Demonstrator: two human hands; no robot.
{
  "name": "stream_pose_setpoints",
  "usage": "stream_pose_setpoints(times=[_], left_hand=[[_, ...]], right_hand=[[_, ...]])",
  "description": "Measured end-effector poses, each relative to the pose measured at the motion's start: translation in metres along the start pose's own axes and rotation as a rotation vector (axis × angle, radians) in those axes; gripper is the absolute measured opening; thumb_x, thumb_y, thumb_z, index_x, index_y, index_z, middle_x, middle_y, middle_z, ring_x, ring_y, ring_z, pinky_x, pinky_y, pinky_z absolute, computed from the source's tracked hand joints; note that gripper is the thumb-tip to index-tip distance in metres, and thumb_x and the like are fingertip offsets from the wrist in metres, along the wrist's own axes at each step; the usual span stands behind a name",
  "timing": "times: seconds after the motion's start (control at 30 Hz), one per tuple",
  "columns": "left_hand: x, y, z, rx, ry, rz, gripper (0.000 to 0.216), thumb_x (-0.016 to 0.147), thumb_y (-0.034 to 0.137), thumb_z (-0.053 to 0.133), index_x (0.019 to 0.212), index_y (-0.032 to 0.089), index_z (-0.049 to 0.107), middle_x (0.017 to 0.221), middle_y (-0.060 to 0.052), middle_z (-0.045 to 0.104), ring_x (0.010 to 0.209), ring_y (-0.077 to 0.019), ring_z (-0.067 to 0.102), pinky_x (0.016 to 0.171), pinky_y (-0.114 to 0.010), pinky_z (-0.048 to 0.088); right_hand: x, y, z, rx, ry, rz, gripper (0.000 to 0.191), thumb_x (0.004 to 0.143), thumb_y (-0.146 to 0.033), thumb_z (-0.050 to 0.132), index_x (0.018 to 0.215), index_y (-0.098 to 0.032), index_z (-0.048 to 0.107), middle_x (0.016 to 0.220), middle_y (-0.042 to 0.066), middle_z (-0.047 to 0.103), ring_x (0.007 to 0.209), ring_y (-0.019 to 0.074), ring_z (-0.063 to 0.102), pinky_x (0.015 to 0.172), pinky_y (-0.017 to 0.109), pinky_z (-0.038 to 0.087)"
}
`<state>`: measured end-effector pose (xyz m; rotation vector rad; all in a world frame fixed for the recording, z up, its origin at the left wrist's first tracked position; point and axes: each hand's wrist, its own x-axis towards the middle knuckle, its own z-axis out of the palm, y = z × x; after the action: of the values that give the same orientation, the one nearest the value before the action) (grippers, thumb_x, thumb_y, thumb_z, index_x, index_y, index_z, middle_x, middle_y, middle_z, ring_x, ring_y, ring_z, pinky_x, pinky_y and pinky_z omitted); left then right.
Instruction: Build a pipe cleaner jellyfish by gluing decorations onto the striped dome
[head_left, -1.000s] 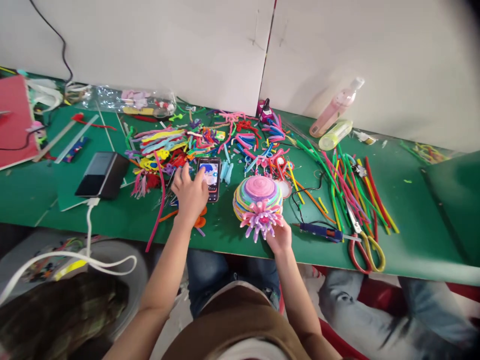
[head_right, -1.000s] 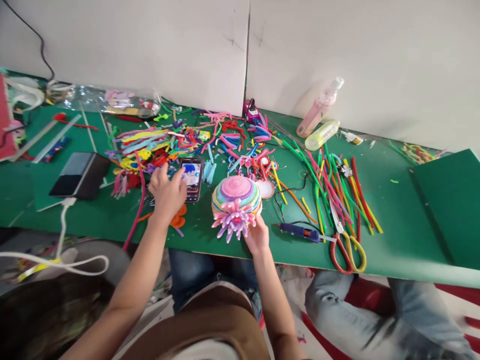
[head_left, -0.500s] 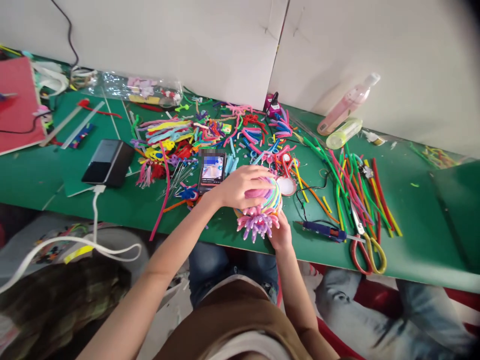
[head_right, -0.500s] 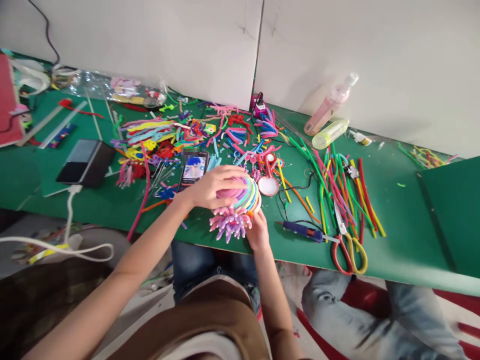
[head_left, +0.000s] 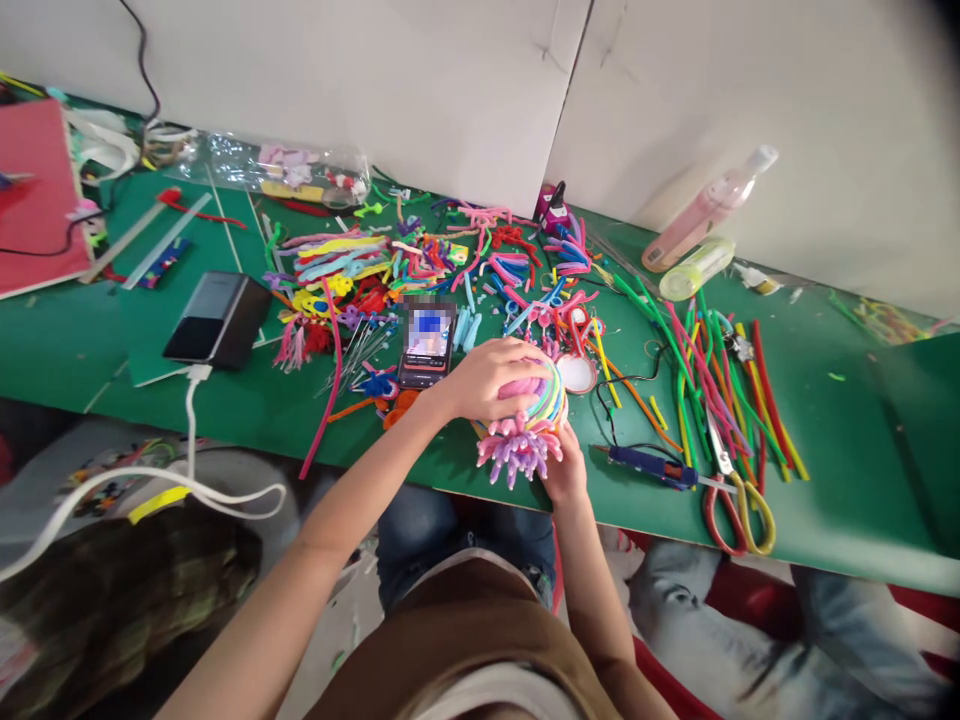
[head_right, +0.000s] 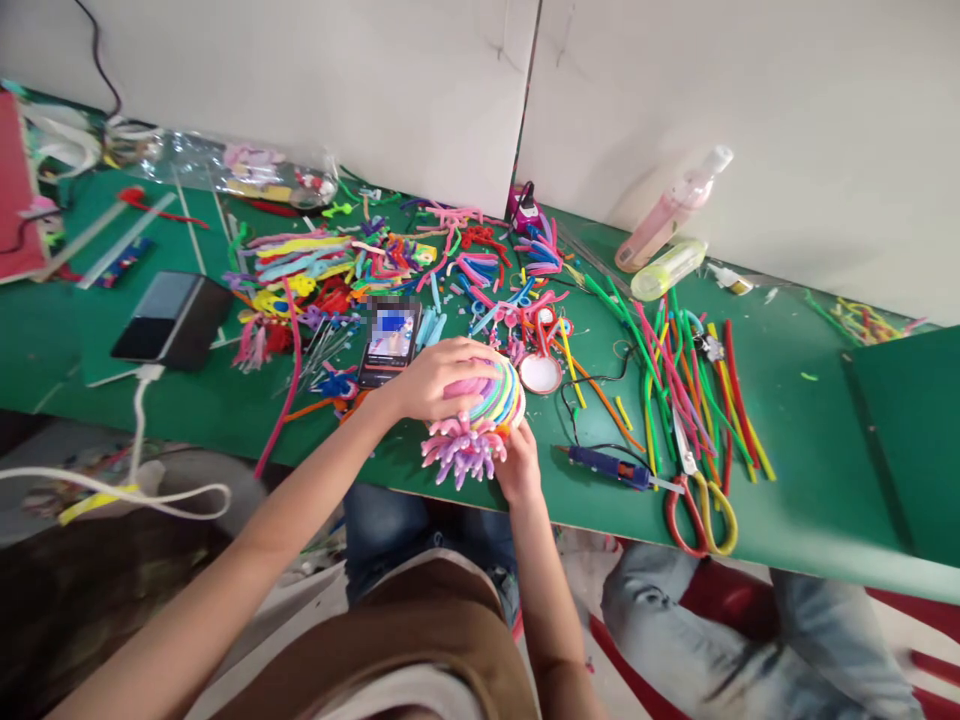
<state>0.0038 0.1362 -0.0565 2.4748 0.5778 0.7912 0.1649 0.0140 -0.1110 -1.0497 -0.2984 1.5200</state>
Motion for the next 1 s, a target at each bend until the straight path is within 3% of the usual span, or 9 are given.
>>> stream_pose_setpoints(times=[0.17, 0.5, 0.57, 0.67, 0.73, 0.83, 1.0], left_hand=[[-0.001, 0.001, -0.001, -0.021, 0.041, 0.024, 0.031, 0.083, 0.035, 0.054, 0.109, 0.021, 0.064, 0.121, -0.009, 0.064, 0.112, -0.0247, 0.058, 0.098, -0.043, 0.044], [-0.003, 0.001, 0.003, -0.063, 0.125, -0.009, 0.034, 0.088, 0.034, 0.051, 0.118, 0.022, 0.062, 0.121, -0.007, 0.066, 0.116, -0.0231, 0.058, 0.099, -0.043, 0.045], [-0.006, 0.007, -0.003, -0.099, 0.233, -0.102, 0.033, 0.093, 0.031, 0.044, 0.121, 0.023, 0.060, 0.120, -0.006, 0.067, 0.115, -0.0204, 0.060, 0.099, -0.041, 0.046], [-0.015, 0.024, -0.019, -0.232, 0.505, -0.286, 0.037, 0.098, 0.034, 0.034, 0.122, 0.022, 0.060, 0.122, -0.008, 0.066, 0.116, -0.0201, 0.059, 0.099, -0.039, 0.048], [-0.021, 0.038, -0.030, -0.279, 0.445, -0.301, 0.038, 0.095, 0.041, 0.042, 0.123, 0.022, 0.059, 0.127, -0.008, 0.063, 0.121, -0.0231, 0.057, 0.101, -0.040, 0.048], [-0.026, 0.061, -0.038, -0.174, 0.356, -0.342, 0.039, 0.088, 0.036, 0.057, 0.125, 0.025, 0.056, 0.135, -0.007, 0.056, 0.127, -0.0246, 0.051, 0.108, -0.042, 0.042], [-0.030, 0.080, -0.028, -0.125, 0.175, -0.345, 0.043, 0.086, 0.030, 0.058, 0.129, 0.024, 0.052, 0.142, -0.009, 0.047, 0.136, -0.0280, 0.040, 0.114, -0.048, 0.035]], right_hand=[[0.001, 0.001, -0.003, -0.041, -0.008, 0.007, 0.020, 0.067, -0.034, 0.072, 0.083, -0.025, 0.066, 0.064, -0.005, 0.063, 0.046, 0.0089, 0.047, 0.044, 0.021, 0.040], [0.002, -0.001, 0.005, 0.029, 0.038, -0.003, 0.024, 0.063, -0.035, 0.076, 0.081, -0.024, 0.065, 0.082, -0.003, 0.073, 0.069, 0.0128, 0.065, 0.061, 0.022, 0.051], [0.002, -0.002, 0.011, 0.074, 0.066, -0.007, 0.022, 0.064, -0.035, 0.075, 0.080, -0.024, 0.065, 0.079, -0.004, 0.072, 0.068, 0.0125, 0.065, 0.061, 0.022, 0.052], [0.001, -0.006, 0.022, 0.142, 0.107, -0.026, 0.017, 0.067, -0.036, 0.073, 0.077, -0.024, 0.066, 0.076, -0.003, 0.072, 0.068, 0.0131, 0.065, 0.061, 0.023, 0.054], [-0.002, -0.008, 0.031, 0.174, 0.138, -0.051, 0.015, 0.068, -0.034, 0.072, 0.078, -0.024, 0.066, 0.077, -0.003, 0.072, 0.067, 0.0131, 0.065, 0.059, 0.022, 0.054], [-0.008, -0.011, 0.042, 0.176, 0.111, -0.075, 0.020, 0.072, -0.035, 0.071, 0.088, -0.023, 0.068, 0.084, -0.002, 0.074, 0.068, 0.0119, 0.065, 0.058, 0.020, 0.053], [-0.013, -0.010, 0.049, 0.172, 0.022, -0.085, 0.025, 0.074, -0.035, 0.072, 0.093, -0.021, 0.068, 0.087, -0.002, 0.074, 0.069, 0.0098, 0.065, 0.059, 0.018, 0.053]])
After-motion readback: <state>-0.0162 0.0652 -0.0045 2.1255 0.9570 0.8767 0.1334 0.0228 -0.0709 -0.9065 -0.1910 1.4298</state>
